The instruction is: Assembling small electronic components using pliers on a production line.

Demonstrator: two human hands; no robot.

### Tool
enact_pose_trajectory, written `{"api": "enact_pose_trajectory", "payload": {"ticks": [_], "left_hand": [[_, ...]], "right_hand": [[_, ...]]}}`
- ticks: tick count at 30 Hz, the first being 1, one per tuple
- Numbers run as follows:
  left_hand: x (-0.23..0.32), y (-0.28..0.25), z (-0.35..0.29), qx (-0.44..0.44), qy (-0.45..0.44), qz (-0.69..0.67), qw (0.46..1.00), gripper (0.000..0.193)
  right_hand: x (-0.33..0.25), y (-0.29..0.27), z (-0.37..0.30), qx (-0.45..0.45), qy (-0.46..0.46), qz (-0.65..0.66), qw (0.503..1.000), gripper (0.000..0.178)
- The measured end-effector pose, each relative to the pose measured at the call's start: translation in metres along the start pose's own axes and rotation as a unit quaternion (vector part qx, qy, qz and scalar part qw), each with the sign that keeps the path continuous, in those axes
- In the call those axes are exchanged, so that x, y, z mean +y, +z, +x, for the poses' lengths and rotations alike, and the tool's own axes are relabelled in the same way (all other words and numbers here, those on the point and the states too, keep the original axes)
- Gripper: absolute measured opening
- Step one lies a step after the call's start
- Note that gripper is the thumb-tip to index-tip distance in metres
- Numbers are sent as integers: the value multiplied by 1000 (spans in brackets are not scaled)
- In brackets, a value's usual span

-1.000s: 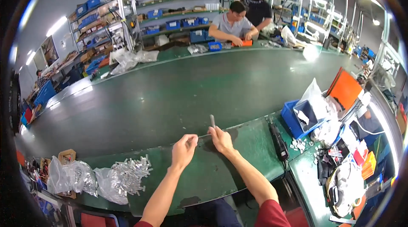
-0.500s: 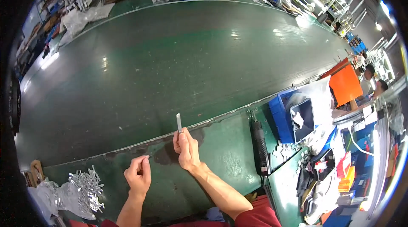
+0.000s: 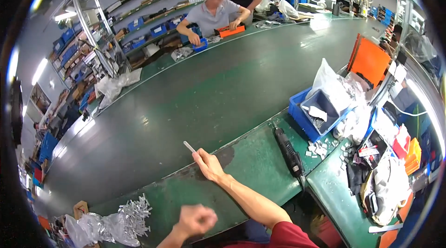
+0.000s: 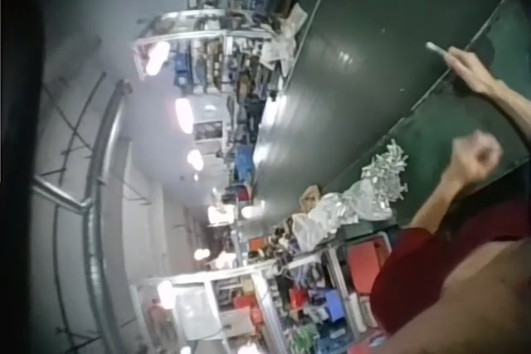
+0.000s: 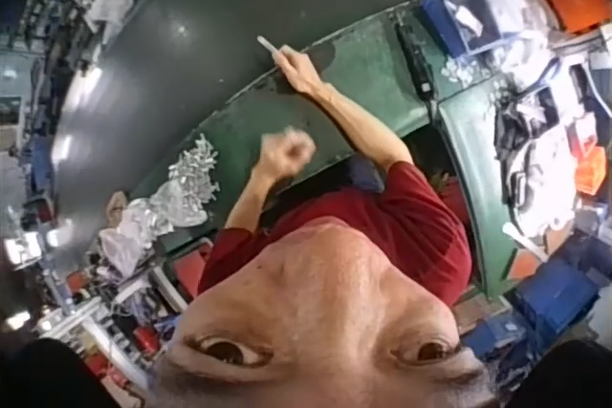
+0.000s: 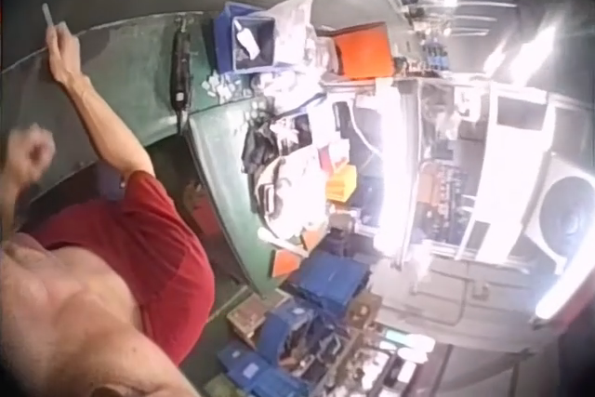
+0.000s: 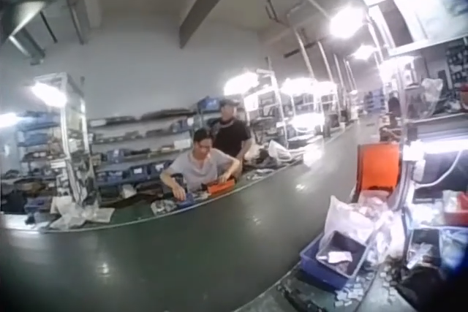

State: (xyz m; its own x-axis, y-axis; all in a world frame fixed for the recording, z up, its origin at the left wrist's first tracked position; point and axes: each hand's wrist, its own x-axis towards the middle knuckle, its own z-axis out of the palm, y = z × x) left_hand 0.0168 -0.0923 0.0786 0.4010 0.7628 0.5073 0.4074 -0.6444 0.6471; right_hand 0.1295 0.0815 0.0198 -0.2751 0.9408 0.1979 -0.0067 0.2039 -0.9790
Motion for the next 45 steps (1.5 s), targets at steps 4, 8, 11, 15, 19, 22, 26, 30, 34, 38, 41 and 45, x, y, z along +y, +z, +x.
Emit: {"api": "enact_pose_trajectory", "payload": {"ticks": [4,8,11,15,19,22,26,30,34,38,41,45], "left_hand": [[53,0,-103,-297,-126,-58,945,11],[56,-16,-208,-302,-404,-91,859,17],[73,-14,-213,-286,-448,-87,843,20],[77,9,-234,-172,-454,-145,862,23],[53,30,-275,-97,-516,-197,828,25],[68,25,-230,-160,-349,59,921,24],[71,22,-220,-140,-366,33,919,27],[76,23,-212,-189,-508,-121,831,34],[53,41,-232,-201,-409,-131,880,39],[72,25,-189,-261,-473,-137,831,39],[75,11,-189,-273,-479,-162,818,43],[56,21,-214,-298,-425,-141,843,46]], "right_hand": [[-4,-4,4,-8,42,-4,999,38],[-1,-1,3,-10,26,-47,998,46],[-3,-2,2,-17,22,-47,998,49],[3,-1,0,-18,25,-33,999,48],[1,2,-1,-20,30,-40,999,47],[6,-2,2,-20,26,-40,999,49],[0,1,2,-28,23,-78,996,52],[0,-5,3,-29,21,-88,995,53],[0,-2,0,-25,8,-72,997,54],[5,-4,0,-27,12,-78,997,54],[4,-4,0,-34,11,-71,997,54],[-4,-4,-1,-44,16,-72,996,54]]}}
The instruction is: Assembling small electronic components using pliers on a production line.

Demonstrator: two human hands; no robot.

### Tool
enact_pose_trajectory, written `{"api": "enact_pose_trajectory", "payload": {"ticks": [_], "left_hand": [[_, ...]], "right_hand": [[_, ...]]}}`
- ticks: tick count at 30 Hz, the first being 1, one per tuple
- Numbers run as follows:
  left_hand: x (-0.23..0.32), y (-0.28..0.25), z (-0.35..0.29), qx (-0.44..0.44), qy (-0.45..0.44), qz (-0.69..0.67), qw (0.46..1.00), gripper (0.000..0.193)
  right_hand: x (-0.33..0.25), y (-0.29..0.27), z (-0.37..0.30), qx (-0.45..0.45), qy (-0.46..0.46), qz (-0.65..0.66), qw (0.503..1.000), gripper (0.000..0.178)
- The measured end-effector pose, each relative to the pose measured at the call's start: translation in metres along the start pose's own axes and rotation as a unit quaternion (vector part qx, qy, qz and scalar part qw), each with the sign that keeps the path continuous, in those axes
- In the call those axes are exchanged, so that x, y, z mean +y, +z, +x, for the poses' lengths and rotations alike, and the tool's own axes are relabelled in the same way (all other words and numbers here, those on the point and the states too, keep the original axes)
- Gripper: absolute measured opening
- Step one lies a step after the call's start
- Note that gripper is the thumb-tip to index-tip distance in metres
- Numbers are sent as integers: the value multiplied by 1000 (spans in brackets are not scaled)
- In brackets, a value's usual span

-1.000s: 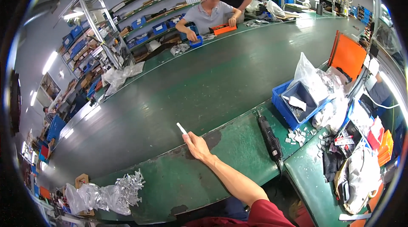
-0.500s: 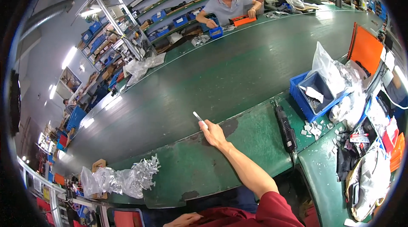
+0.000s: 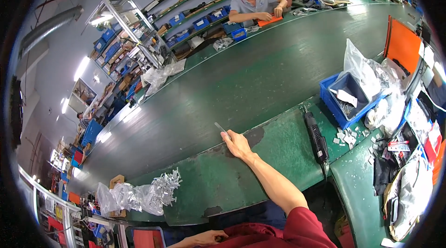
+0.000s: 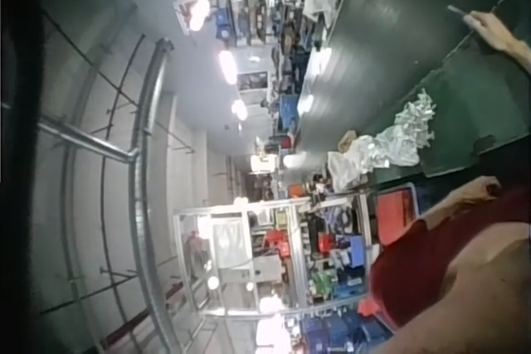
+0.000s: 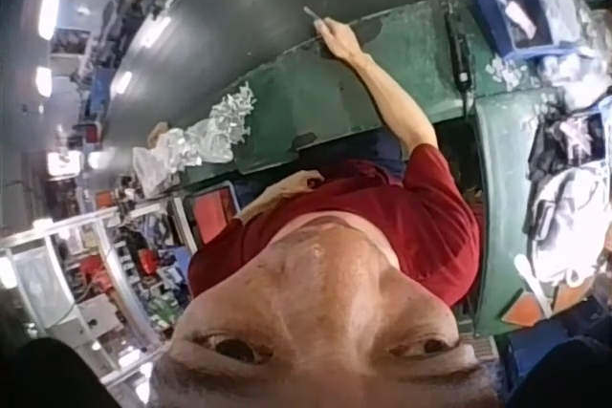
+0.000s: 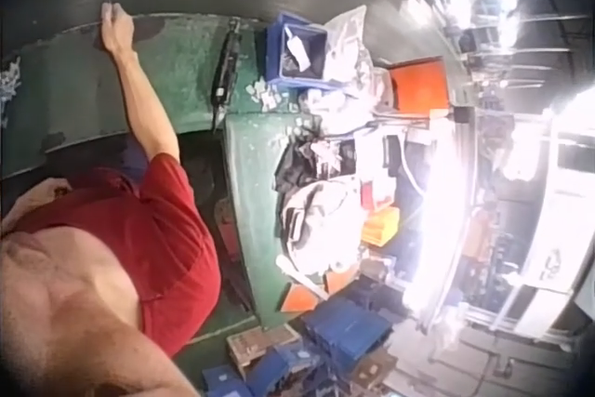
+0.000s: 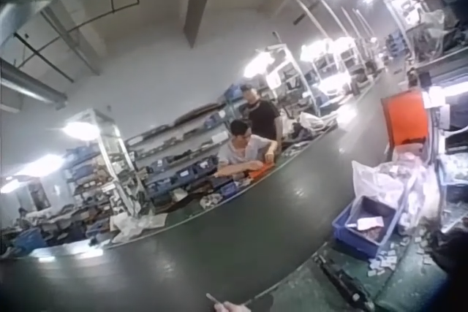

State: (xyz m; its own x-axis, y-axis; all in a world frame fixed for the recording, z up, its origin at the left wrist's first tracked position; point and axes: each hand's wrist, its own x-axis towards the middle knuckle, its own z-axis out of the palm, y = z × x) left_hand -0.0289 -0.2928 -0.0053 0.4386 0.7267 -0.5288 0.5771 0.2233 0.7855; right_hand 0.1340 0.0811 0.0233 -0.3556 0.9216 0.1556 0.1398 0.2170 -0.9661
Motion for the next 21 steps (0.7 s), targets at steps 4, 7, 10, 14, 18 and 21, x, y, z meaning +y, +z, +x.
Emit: {"api": "enact_pose_trajectory", "payload": {"ticks": [4,7,10,14,18,21], "left_hand": [[-2,9,5,24,22,44,998,45],[8,15,4,102,20,69,992,39],[-6,11,18,86,16,177,980,43],[-23,5,27,15,-73,175,982,57],[-17,-2,35,-32,-84,105,990,58],[-24,-5,27,-48,-68,-3,997,52]], "right_hand": [[3,2,2,3,-4,-11,1000,55],[-2,3,2,-5,1,-33,999,53],[-6,-3,0,-12,7,-38,999,52],[-9,1,0,-14,8,-54,998,51],[3,2,2,7,-39,-89,995,50],[5,12,-5,-14,-84,-111,990,44]]}}
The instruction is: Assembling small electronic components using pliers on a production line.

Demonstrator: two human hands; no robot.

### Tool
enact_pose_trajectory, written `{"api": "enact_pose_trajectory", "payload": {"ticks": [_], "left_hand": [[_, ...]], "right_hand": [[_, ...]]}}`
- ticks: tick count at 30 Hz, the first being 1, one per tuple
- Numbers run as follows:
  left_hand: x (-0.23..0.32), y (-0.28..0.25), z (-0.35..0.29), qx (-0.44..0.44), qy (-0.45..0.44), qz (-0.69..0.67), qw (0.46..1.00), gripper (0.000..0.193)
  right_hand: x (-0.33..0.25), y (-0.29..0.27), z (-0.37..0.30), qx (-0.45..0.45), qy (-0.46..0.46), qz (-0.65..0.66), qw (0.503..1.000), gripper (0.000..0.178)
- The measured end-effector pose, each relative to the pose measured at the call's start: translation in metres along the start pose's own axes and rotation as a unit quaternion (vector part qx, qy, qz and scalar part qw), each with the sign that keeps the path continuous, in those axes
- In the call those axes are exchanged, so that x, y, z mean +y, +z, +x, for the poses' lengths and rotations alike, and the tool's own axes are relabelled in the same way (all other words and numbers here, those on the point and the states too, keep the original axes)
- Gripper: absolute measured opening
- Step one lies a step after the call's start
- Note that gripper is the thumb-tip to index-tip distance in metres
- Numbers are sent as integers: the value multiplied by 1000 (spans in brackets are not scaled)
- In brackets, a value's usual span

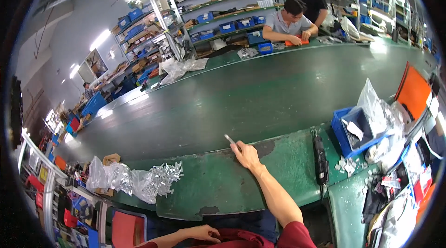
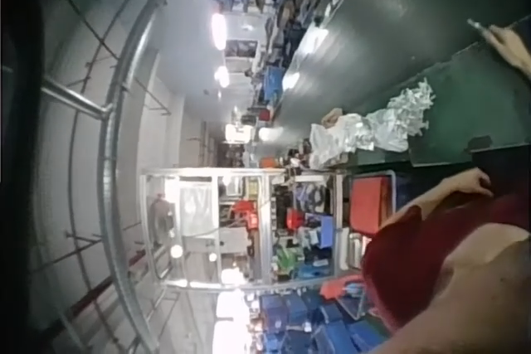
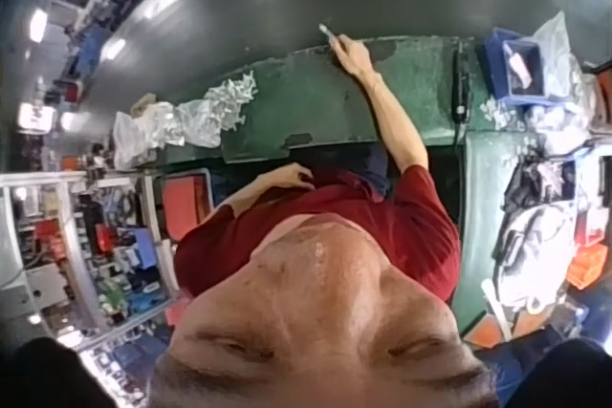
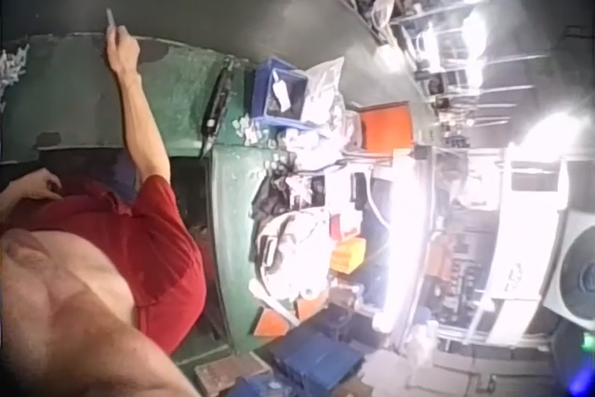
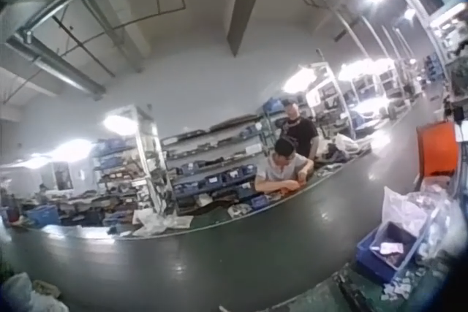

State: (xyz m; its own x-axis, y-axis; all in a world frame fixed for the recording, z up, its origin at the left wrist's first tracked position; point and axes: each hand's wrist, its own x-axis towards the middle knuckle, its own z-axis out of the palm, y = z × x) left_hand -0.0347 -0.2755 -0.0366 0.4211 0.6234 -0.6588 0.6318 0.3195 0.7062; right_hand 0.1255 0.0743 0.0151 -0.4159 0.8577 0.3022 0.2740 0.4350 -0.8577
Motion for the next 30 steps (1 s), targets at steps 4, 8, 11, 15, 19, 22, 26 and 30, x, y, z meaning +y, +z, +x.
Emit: {"api": "enact_pose_trajectory", "payload": {"ticks": [4,8,11,15,19,22,26,30], "left_hand": [[60,-6,-11,99,88,97,986,44],[74,15,24,108,242,154,952,39],[68,28,60,41,309,133,941,28],[85,21,71,133,316,254,905,29],[96,0,54,114,275,233,926,25],[86,3,37,146,330,159,919,20],[79,-1,-1,55,252,118,959,29],[70,3,-52,86,91,89,988,45]], "right_hand": [[-2,-1,-12,-8,-63,-87,994,36],[-10,-2,-13,-14,-58,-103,993,35],[-9,-1,-12,-19,-57,-114,992,35],[-8,-1,-11,-8,-61,-112,992,35],[-5,-3,-11,-14,-65,-109,992,34],[-6,5,-9,-21,-62,-94,993,34],[-7,3,-11,-33,-42,-102,993,34],[-1,0,-10,-11,-66,-121,990,33]]}}
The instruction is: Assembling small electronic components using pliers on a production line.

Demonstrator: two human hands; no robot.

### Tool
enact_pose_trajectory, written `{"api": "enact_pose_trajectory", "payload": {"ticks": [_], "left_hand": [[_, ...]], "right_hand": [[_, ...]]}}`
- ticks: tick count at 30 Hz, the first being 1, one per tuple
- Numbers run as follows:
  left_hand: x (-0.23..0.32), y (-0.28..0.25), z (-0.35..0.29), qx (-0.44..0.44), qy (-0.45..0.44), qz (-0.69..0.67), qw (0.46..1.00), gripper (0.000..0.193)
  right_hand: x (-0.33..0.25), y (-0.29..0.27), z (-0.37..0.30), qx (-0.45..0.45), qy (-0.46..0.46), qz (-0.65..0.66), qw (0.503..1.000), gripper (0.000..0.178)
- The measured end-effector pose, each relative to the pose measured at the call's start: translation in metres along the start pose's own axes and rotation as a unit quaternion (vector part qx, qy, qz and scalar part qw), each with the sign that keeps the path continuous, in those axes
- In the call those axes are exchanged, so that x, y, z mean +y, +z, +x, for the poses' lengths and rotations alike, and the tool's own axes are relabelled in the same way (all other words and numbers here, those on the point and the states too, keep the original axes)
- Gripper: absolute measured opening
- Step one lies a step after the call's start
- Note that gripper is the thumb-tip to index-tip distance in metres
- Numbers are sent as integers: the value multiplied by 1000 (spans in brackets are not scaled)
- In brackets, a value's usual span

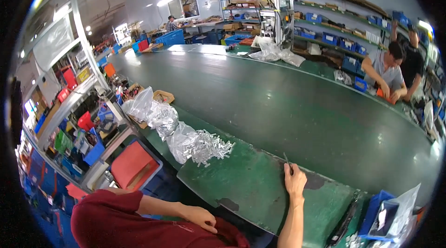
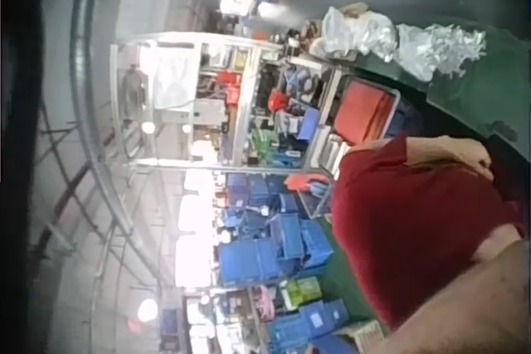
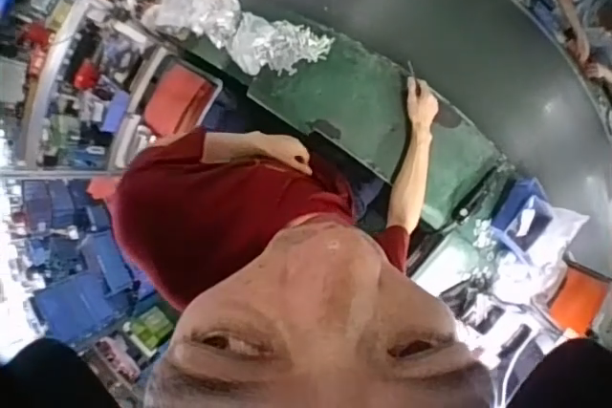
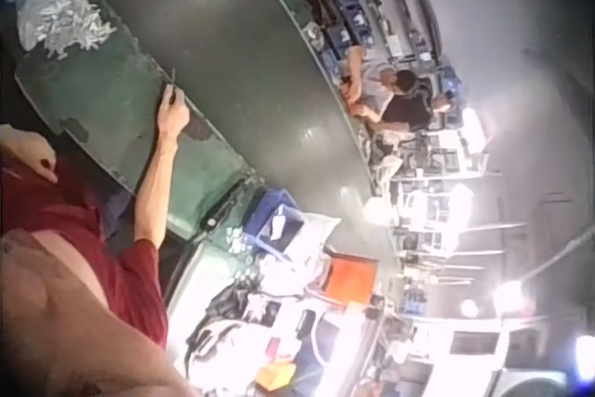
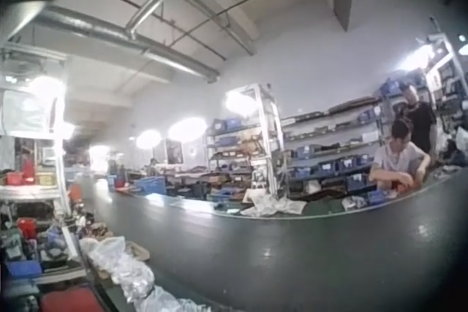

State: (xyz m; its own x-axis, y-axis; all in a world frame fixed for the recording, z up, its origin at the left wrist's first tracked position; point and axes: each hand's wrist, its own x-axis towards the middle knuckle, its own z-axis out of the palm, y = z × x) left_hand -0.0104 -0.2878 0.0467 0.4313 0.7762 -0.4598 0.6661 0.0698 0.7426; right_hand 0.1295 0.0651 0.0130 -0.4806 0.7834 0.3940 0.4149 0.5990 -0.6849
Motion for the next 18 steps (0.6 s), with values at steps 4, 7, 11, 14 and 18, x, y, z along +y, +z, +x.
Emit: {"api": "enact_pose_trajectory", "payload": {"ticks": [4,7,11,14,18], "left_hand": [[-22,11,-56,-56,-272,-47,960,67],[-38,31,-70,-81,-262,-110,955,73],[-40,26,-51,-96,-190,-94,973,59],[-29,14,-39,-78,-134,59,986,47],[-36,7,-29,-45,-107,153,981,35]], "right_hand": [[0,-1,5,-1,-11,9,1000,32],[-3,-5,6,3,-16,1,1000,30],[-6,-3,6,-9,-4,9,1000,31],[-7,-1,6,-9,-1,20,1000,31],[-9,-3,7,-27,2,8,1000,32]]}}
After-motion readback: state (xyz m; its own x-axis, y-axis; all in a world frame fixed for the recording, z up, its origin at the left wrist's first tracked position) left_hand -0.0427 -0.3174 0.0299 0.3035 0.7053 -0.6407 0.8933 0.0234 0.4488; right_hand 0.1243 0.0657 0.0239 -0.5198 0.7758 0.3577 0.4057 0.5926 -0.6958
